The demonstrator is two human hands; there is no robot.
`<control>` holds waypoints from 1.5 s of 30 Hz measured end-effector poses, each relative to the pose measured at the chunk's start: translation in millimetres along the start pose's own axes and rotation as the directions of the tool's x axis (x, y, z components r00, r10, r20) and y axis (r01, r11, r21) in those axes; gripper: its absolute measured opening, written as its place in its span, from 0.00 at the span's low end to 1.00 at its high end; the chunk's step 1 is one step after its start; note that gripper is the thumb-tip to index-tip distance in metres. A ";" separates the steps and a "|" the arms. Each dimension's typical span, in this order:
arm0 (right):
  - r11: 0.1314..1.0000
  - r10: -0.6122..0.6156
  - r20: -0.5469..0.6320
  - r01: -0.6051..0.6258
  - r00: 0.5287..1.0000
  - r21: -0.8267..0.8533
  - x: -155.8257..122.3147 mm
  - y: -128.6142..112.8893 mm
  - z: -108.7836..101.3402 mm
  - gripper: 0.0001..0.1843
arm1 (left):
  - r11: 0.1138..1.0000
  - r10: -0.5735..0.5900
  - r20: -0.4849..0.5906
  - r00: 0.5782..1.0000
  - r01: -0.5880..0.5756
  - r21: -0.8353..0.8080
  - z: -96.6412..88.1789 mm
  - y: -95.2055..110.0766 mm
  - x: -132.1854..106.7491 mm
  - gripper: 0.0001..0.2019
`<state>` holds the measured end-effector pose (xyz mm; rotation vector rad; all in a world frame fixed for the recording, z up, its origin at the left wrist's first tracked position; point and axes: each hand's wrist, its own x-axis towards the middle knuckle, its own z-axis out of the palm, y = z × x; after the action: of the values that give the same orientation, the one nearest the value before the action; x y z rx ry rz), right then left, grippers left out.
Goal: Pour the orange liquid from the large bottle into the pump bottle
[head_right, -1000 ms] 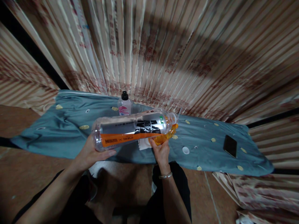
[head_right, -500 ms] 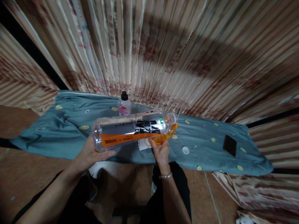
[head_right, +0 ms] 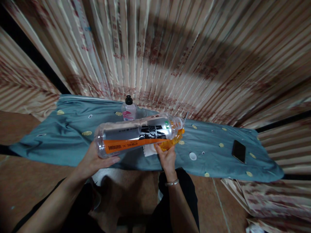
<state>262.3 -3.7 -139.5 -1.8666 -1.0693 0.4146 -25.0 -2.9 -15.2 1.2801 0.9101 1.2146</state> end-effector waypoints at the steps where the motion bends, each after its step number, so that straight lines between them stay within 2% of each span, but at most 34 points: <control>1: 1.000 0.001 -0.002 -0.001 1.000 -0.001 0.1 0.3 0.2 0.43 | 1.000 0.001 0.004 1.000 -0.001 0.005 -0.5 -0.6 -0.1 0.45; 7: 1.000 -0.006 0.007 0.006 1.000 0.016 0.9 2.1 0.6 0.43 | 0.999 0.012 0.041 0.999 -0.014 0.029 -3.3 -3.8 0.4 0.42; 15: 1.000 0.020 0.008 -0.020 1.000 0.010 0.2 -1.0 -0.2 0.45 | 1.000 -0.017 0.027 1.000 0.017 -0.016 -0.9 0.8 -0.7 0.44; 23: 0.999 0.013 0.023 -0.014 1.000 0.038 0.7 -2.9 0.1 0.43 | 0.999 -0.051 -0.011 0.999 0.051 -0.011 1.4 6.0 -0.7 0.47; 32: 0.999 0.030 0.025 -0.031 0.999 0.038 -1.1 -12.4 -1.0 0.46 | 1.000 -0.022 -0.009 1.000 0.022 0.003 0.8 1.6 0.0 0.38; 37: 0.998 0.042 0.014 -0.042 0.999 0.039 -1.9 -10.0 1.2 0.43 | 0.997 -0.074 0.030 0.997 0.074 0.001 -5.1 0.0 -1.7 0.43; 40: 0.998 0.030 0.023 -0.031 0.999 0.051 -2.1 -8.7 1.3 0.41 | 0.997 -0.083 0.014 0.996 0.083 -0.001 -7.9 1.5 -3.4 0.46; 45: 0.996 0.013 0.031 -0.015 0.999 0.087 -1.7 -10.5 1.5 0.41 | 0.993 -0.113 0.031 0.993 0.114 -0.011 -7.6 3.2 -3.6 0.46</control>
<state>255.0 -2.2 -131.8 -1.7966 -1.0425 0.4912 -33.6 -5.2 -13.5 1.2174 0.9389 1.1075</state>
